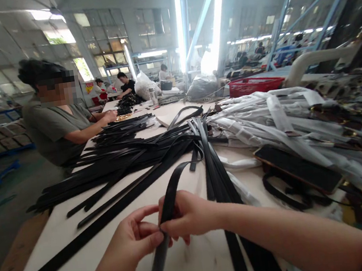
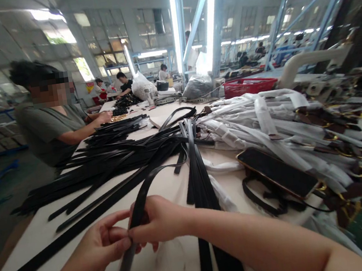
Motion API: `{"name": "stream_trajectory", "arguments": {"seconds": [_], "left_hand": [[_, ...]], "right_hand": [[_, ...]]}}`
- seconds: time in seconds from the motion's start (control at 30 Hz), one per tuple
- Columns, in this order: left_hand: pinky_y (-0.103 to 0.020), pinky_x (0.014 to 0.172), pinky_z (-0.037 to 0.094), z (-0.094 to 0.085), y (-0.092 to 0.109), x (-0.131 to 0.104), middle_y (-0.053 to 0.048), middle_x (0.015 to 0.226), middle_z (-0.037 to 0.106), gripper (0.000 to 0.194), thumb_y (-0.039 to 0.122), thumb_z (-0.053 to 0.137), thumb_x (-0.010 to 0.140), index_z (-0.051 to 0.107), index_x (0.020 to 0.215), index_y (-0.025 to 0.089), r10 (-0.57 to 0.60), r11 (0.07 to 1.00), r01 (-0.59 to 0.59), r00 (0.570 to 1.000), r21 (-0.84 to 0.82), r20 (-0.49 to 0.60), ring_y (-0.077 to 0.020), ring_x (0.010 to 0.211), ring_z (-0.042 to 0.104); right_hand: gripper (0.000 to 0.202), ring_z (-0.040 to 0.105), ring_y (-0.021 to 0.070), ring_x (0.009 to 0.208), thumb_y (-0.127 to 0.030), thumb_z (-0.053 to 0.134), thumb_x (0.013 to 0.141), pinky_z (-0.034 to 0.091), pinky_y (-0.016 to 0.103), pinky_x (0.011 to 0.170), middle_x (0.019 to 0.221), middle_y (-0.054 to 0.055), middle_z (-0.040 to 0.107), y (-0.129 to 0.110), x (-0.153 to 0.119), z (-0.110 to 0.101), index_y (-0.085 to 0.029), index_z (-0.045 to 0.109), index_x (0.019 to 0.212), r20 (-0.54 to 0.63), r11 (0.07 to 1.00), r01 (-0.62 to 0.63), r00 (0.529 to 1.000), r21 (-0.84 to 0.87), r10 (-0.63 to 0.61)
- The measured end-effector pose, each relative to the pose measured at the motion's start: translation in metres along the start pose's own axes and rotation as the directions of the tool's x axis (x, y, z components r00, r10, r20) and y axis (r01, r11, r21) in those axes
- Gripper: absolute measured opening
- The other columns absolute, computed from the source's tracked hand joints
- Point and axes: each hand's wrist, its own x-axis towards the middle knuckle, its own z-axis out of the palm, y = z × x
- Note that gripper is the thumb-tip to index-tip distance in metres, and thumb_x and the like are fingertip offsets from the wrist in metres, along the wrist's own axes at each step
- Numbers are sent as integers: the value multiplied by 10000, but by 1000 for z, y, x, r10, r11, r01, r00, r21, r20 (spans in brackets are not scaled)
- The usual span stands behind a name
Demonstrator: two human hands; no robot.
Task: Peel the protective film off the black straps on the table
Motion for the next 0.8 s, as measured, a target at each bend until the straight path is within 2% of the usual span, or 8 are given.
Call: {"name": "stream_trajectory", "arguments": {"seconds": [0.1, 0.2, 0.3, 0.43, 0.53, 0.63, 0.7, 0.8], "left_hand": [[-335, 705, 471, 3, 1, 0, -89, 729, 739, 779, 328, 777, 692, 381, 1321, 95, -79, 995, 77, 996, 64, 38, -251, 741, 681], [-335, 698, 472, 6, 3, -1, -95, 720, 742, 779, 340, 763, 695, 383, 1327, 90, -110, 990, 110, 994, 93, 3, -257, 742, 680], [-288, 628, 449, 7, 4, -1, -93, 715, 740, 799, 378, 754, 700, 381, 1345, 91, -83, 993, 90, 993, 77, -88, -231, 703, 666], [-260, 601, 426, 8, 6, -1, -87, 756, 739, 875, 405, 773, 672, 365, 1380, 93, -87, 995, 91, 993, 50, -75, -215, 707, 658], [-268, 622, 439, 9, 9, -3, -71, 704, 732, 893, 426, 742, 706, 313, 1415, 94, -127, 989, 131, 990, 73, -54, -233, 741, 673], [-306, 681, 471, 10, 11, -4, -86, 714, 743, 903, 426, 718, 733, 259, 1441, 104, -144, 986, 147, 989, 85, -42, -251, 763, 687], [-314, 689, 476, 10, 10, -4, -92, 737, 750, 876, 399, 712, 746, 261, 1446, 128, -128, 988, 133, 990, 78, -66, -251, 761, 693], [-290, 646, 468, 7, 9, -3, -86, 750, 754, 822, 355, 709, 758, 290, 1441, 171, -107, 992, 116, 985, 59, -134, -242, 738, 699]], "right_hand": [[206, 327, 35, 338, -348, 644, 778, 247, 130, 298, 450, -97, 411, -6, 5, -11, -152, 604, 829, -198, 978, 61, 980, 201, -20], [296, 192, 31, 329, -450, 611, 802, 139, 147, 302, 396, -129, 260, -5, 11, -17, -180, 525, 717, -441, 928, 162, 897, 335, 3], [315, 270, 41, 337, -469, 608, 814, 203, 159, 323, 408, -113, 316, 4, 11, -6, -176, 540, 720, -400, 976, 123, 916, 181, -41], [307, 430, 54, 428, -456, 612, 828, 312, 168, 406, 524, -52, 498, 12, 6, 10, -150, 604, 798, -136, 994, 106, 986, 39, -100], [350, 312, 43, 375, -499, 606, 813, 225, 171, 365, 448, -88, 386, 7, 10, -1, -151, 601, 782, -275, 962, 69, 961, 263, 6], [310, 184, 39, 351, -443, 592, 817, 108, 180, 348, 394, -118, 260, 4, 16, -18, -159, 554, 698, -490, 874, 126, 861, 469, 138], [278, 194, 37, 341, -391, 585, 819, 117, 178, 345, 379, -109, 290, 6, 18, -17, -153, 555, 678, -479, 892, 72, 861, 445, 170], [289, 291, 46, 330, -404, 586, 824, 216, 175, 336, 398, -81, 382, 12, 13, 0, -142, 599, 704, -307, 957, -83, 936, 277, 170]]}}
